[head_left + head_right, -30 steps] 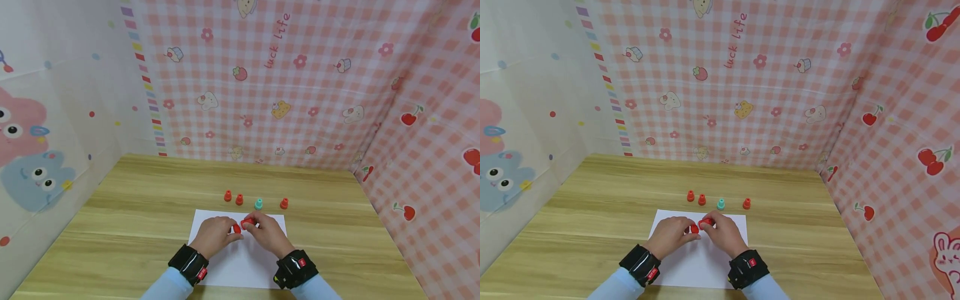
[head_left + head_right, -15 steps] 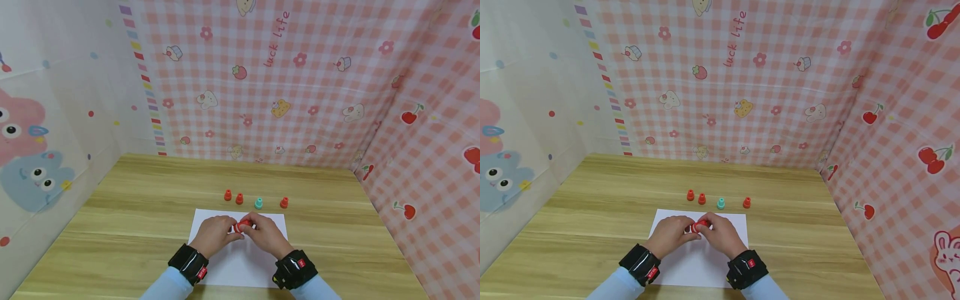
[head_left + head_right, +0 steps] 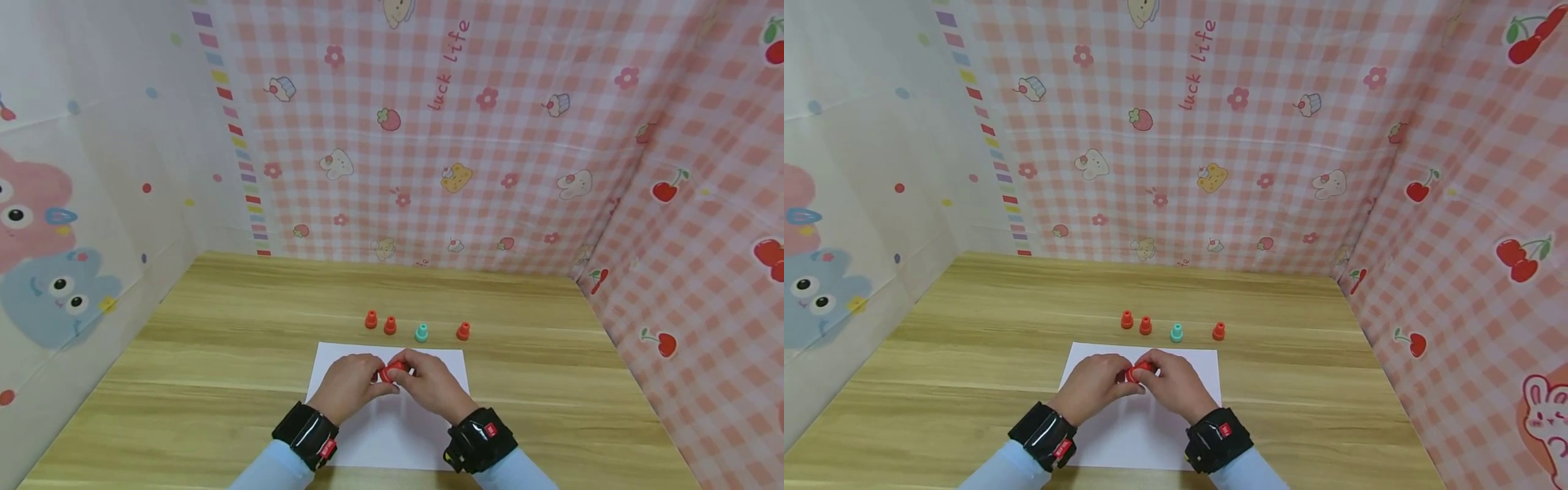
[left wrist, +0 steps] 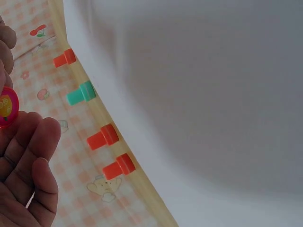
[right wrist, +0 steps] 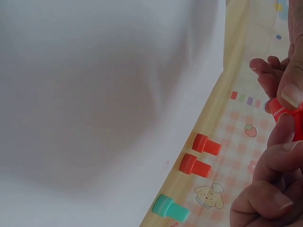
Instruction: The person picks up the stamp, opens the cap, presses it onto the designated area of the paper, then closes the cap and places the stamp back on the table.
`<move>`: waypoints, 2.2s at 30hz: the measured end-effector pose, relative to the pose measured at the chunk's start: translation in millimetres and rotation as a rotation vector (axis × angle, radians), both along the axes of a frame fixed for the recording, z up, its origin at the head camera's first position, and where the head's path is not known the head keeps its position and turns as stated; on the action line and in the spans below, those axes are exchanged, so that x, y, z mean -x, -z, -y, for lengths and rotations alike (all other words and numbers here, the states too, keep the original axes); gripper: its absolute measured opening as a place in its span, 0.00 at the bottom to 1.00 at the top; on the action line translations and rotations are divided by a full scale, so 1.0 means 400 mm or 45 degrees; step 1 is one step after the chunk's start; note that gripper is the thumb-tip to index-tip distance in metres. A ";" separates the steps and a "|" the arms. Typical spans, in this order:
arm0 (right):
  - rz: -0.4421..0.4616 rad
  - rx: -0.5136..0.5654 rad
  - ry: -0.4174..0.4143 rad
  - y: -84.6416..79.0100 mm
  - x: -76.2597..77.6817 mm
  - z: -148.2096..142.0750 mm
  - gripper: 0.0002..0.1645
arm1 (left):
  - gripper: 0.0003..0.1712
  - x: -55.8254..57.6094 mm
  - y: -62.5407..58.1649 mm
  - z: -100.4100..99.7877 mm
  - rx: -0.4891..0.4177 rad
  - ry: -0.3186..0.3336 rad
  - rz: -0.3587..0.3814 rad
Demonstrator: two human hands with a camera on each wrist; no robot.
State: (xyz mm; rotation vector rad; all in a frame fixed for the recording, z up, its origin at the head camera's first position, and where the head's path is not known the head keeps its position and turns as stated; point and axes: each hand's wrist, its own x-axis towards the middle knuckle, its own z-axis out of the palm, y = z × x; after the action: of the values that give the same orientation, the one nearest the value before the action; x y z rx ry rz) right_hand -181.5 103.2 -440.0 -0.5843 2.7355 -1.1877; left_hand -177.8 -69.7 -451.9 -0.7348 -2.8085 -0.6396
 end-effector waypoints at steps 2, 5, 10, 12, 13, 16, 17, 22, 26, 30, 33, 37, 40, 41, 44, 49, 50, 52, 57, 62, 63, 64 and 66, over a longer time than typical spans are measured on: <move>-0.010 -0.013 -0.002 0.001 -0.001 0.000 0.03 | 0.18 -0.001 0.000 0.000 -0.005 -0.007 0.010; -0.017 -0.029 0.000 0.001 0.000 -0.002 0.02 | 0.19 -0.002 0.001 0.000 0.020 -0.022 0.010; -0.019 -0.108 0.036 0.004 0.004 -0.019 0.03 | 0.29 -0.006 -0.001 0.003 0.140 -0.068 0.013; -0.040 -0.156 0.060 0.005 0.008 -0.031 0.04 | 0.32 -0.009 -0.004 0.005 0.194 -0.088 0.032; -0.052 -0.177 0.070 0.006 0.010 -0.037 0.04 | 0.32 -0.010 -0.007 0.006 0.218 -0.098 0.040; -0.113 -0.250 0.099 0.008 0.018 -0.057 0.05 | 0.31 -0.014 -0.012 0.009 0.305 -0.122 0.053; -0.123 -0.272 0.104 0.010 0.020 -0.063 0.05 | 0.30 -0.015 -0.015 0.010 0.331 -0.133 0.057; -0.192 -0.401 0.134 0.023 0.034 -0.092 0.04 | 0.26 -0.023 -0.028 0.017 0.415 -0.182 0.146; -0.249 -0.516 0.180 0.036 0.049 -0.123 0.06 | 0.26 -0.028 -0.032 0.025 0.451 -0.213 0.206; -0.242 -0.606 0.239 0.048 0.064 -0.173 0.08 | 0.26 -0.026 -0.028 0.029 0.469 -0.231 0.266; -0.236 -0.640 0.281 0.057 0.075 -0.222 0.08 | 0.27 -0.024 -0.026 0.030 0.465 -0.236 0.310; -0.242 -0.666 0.342 0.062 0.090 -0.291 0.08 | 0.28 -0.025 -0.024 0.032 0.460 -0.229 0.320; -0.238 -0.690 0.384 0.059 0.097 -0.337 0.10 | 0.28 -0.026 -0.023 0.033 0.466 -0.222 0.314; -0.238 -0.700 0.393 0.056 0.099 -0.349 0.11 | 0.28 -0.026 -0.022 0.033 0.467 -0.223 0.315; -0.252 -0.731 0.415 0.048 0.102 -0.379 0.13 | 0.27 -0.026 -0.021 0.033 0.469 -0.222 0.318; -0.272 -0.772 0.427 0.039 0.106 -0.409 0.10 | 0.27 -0.029 -0.021 0.036 0.468 -0.226 0.306; -0.270 -0.771 0.427 0.039 0.107 -0.414 0.09 | 0.27 -0.030 -0.021 0.036 0.471 -0.226 0.304; -0.266 -0.767 0.432 0.041 0.108 -0.424 0.08 | 0.27 -0.030 -0.021 0.038 0.476 -0.227 0.301; -0.270 -0.757 0.454 0.046 0.110 -0.443 0.08 | 0.27 -0.031 -0.019 0.040 0.488 -0.223 0.294; -0.272 -0.763 0.470 0.051 0.110 -0.458 0.08 | 0.27 -0.032 -0.017 0.042 0.486 -0.221 0.285; -0.266 -0.764 0.477 0.051 0.109 -0.460 0.08 | 0.27 -0.032 -0.016 0.042 0.486 -0.220 0.286; -0.263 -0.767 0.481 0.051 0.108 -0.463 0.08 | 0.26 -0.031 -0.016 0.042 0.486 -0.220 0.287; -0.251 -0.765 0.492 0.049 0.106 -0.466 0.08 | 0.26 -0.031 -0.013 0.043 0.488 -0.220 0.290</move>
State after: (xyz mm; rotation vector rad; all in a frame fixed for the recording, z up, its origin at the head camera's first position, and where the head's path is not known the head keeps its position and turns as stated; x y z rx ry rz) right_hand -224.0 289.6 -459.6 -0.1041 3.2389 -0.2973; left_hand -165.3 -86.8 -446.6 -0.4891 -3.2056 -0.1635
